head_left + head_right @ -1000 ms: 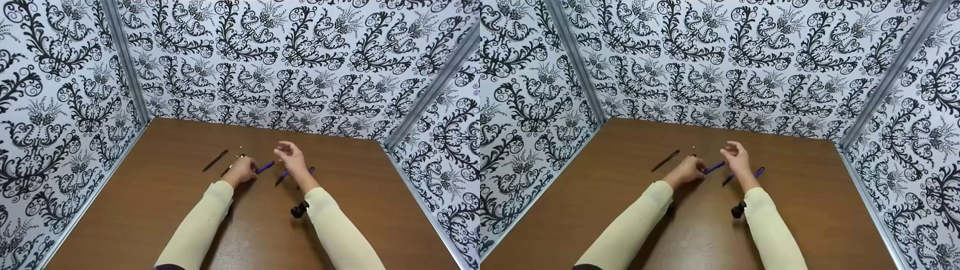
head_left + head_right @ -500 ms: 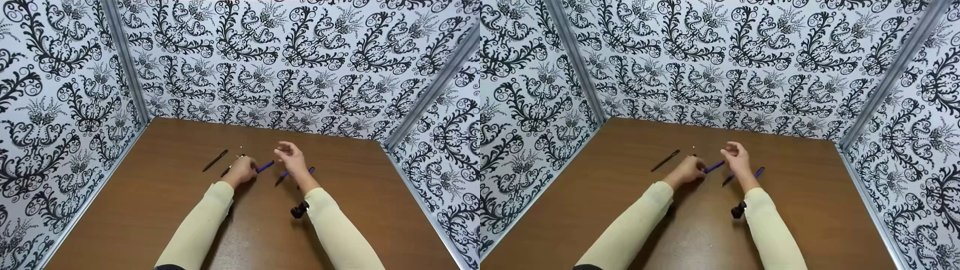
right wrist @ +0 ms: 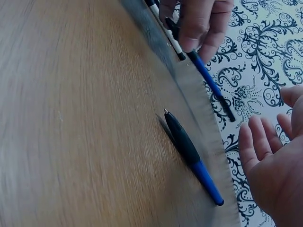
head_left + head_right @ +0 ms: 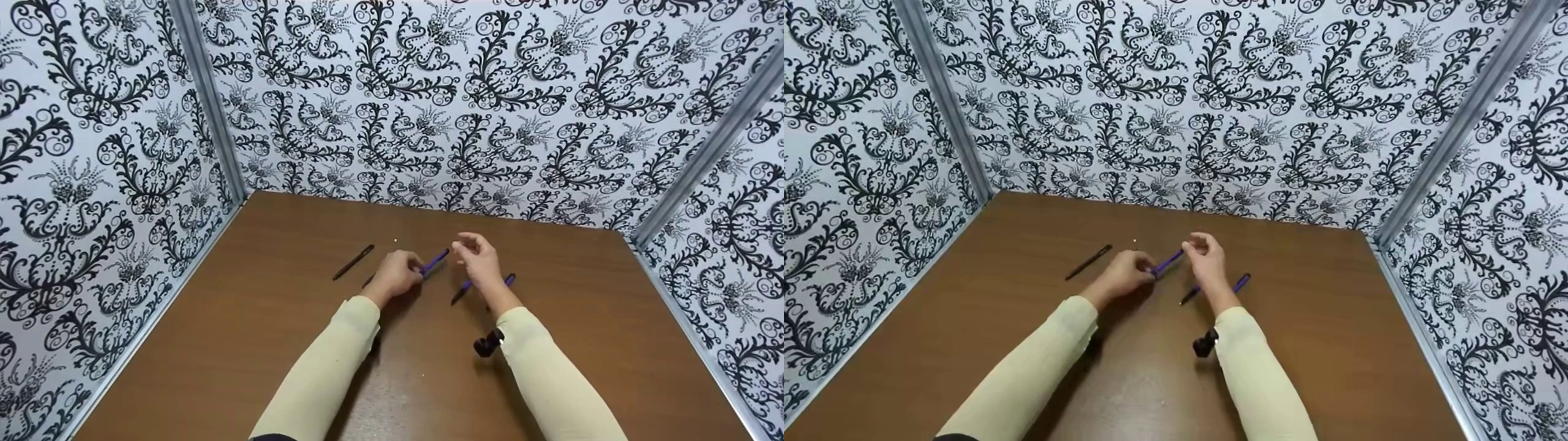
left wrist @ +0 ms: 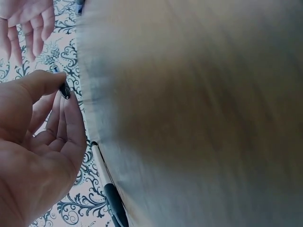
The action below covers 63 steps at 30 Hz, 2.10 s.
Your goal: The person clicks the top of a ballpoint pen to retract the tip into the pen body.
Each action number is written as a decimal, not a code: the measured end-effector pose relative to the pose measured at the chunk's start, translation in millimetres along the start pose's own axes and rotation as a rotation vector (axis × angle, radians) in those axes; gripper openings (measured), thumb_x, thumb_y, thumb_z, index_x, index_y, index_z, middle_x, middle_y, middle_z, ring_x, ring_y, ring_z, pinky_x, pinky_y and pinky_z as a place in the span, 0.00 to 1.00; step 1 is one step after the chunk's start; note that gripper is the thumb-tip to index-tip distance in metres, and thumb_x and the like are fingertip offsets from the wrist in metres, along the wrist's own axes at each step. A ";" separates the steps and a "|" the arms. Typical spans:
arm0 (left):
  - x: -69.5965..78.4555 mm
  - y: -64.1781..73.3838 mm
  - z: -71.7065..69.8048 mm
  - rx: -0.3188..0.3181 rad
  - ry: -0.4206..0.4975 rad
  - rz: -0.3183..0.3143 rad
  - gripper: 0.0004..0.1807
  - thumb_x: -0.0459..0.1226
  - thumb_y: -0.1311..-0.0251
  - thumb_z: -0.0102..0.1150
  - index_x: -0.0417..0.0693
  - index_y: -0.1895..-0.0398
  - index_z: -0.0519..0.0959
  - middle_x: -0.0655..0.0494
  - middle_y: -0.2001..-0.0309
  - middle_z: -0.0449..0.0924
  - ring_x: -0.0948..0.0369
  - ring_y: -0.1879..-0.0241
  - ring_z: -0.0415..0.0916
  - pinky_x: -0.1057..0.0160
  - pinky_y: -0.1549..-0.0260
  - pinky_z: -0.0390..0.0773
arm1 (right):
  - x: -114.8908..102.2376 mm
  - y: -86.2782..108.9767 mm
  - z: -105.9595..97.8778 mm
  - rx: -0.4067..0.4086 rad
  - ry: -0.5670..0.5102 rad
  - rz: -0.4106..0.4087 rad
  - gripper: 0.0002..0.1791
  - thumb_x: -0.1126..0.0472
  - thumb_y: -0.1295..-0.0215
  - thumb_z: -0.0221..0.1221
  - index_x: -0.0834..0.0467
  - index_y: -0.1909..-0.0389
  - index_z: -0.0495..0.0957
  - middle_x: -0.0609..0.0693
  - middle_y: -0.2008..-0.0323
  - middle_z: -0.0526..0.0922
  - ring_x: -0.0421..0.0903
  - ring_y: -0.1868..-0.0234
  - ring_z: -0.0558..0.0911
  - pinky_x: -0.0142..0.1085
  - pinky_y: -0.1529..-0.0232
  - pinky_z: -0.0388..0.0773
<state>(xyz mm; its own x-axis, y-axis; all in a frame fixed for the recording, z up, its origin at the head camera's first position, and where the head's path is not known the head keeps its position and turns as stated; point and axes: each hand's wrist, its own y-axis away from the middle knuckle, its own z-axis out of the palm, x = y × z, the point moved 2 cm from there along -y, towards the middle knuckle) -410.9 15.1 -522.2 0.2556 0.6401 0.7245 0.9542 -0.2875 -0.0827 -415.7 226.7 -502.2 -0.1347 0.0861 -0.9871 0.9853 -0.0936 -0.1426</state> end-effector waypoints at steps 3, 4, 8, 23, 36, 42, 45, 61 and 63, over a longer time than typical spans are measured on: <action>2.8 0.6 -1.4 0.010 0.057 -0.014 0.11 0.34 0.35 0.68 0.50 0.51 0.88 0.57 0.60 0.87 0.63 0.66 0.82 0.62 0.64 0.83 | 9.1 -4.9 0.8 0.041 -0.019 0.004 0.18 0.65 0.27 0.64 0.67 0.40 0.77 0.52 0.57 0.83 0.47 0.57 0.85 0.33 0.60 0.84; 3.7 0.7 -1.6 0.011 0.075 -0.023 0.11 0.34 0.35 0.68 0.50 0.51 0.88 0.57 0.60 0.87 0.62 0.66 0.82 0.62 0.65 0.83 | 12.9 -7.1 1.1 0.057 -0.028 0.010 0.18 0.64 0.27 0.63 0.66 0.40 0.77 0.51 0.57 0.83 0.42 0.59 0.84 0.35 0.59 0.84; 7.3 1.2 -2.0 0.019 0.123 -0.027 0.09 0.35 0.34 0.68 0.52 0.53 0.88 0.59 0.61 0.86 0.62 0.65 0.82 0.62 0.64 0.83 | 14.3 -6.5 5.0 0.103 -0.081 0.046 0.16 0.63 0.25 0.62 0.66 0.42 0.77 0.55 0.55 0.83 0.41 0.62 0.85 0.43 0.52 0.86; 19.5 2.1 -1.3 0.061 0.161 0.075 0.09 0.30 0.39 0.69 0.46 0.56 0.88 0.56 0.64 0.88 0.63 0.64 0.81 0.64 0.61 0.81 | 14.5 -5.1 17.4 0.072 -0.486 0.322 0.19 0.52 0.17 0.50 0.64 0.43 0.73 0.48 0.63 0.81 0.44 0.61 0.81 0.40 0.49 0.80; 20.9 1.1 0.0 0.058 0.160 0.092 0.08 0.30 0.39 0.69 0.48 0.57 0.87 0.57 0.64 0.87 0.64 0.64 0.80 0.64 0.60 0.81 | 15.9 -5.3 22.6 0.000 -0.706 0.414 0.20 0.49 0.17 0.45 0.62 0.52 0.75 0.51 0.63 0.82 0.46 0.61 0.80 0.39 0.46 0.76; 22.0 1.8 0.3 0.047 0.157 0.104 0.08 0.30 0.37 0.69 0.47 0.56 0.87 0.57 0.64 0.86 0.65 0.64 0.80 0.65 0.59 0.81 | 18.2 -5.8 22.7 0.003 -0.766 0.434 0.20 0.49 0.17 0.46 0.62 0.56 0.76 0.50 0.67 0.82 0.46 0.62 0.80 0.39 0.51 0.77; 21.4 1.8 0.6 0.049 0.157 0.104 0.09 0.30 0.37 0.69 0.47 0.56 0.87 0.57 0.64 0.87 0.65 0.64 0.80 0.65 0.59 0.81 | 19.5 -6.2 22.5 0.005 -0.770 0.442 0.20 0.49 0.18 0.46 0.60 0.60 0.78 0.50 0.67 0.82 0.46 0.63 0.80 0.39 0.52 0.76; 19.0 0.9 1.2 0.053 0.189 0.106 0.09 0.29 0.40 0.69 0.48 0.58 0.87 0.58 0.66 0.86 0.65 0.66 0.80 0.66 0.62 0.81 | 19.0 -7.7 26.5 0.019 -0.814 0.486 0.18 0.49 0.19 0.47 0.57 0.64 0.75 0.48 0.69 0.81 0.44 0.64 0.79 0.37 0.55 0.77; 19.2 0.8 1.4 0.052 0.197 0.105 0.09 0.29 0.40 0.69 0.48 0.58 0.87 0.57 0.66 0.86 0.64 0.66 0.80 0.66 0.62 0.81 | 18.2 -7.1 27.1 0.013 -0.826 0.490 0.18 0.49 0.19 0.47 0.57 0.64 0.75 0.48 0.69 0.80 0.44 0.65 0.79 0.37 0.54 0.77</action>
<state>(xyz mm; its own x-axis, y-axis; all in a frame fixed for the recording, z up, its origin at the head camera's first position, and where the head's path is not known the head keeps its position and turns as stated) -405.0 28.1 -509.4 0.3234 0.4560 0.8291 0.9321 -0.3044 -0.1962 -428.0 202.1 -521.1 0.2559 -0.6914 -0.6756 0.9512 0.0554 0.3037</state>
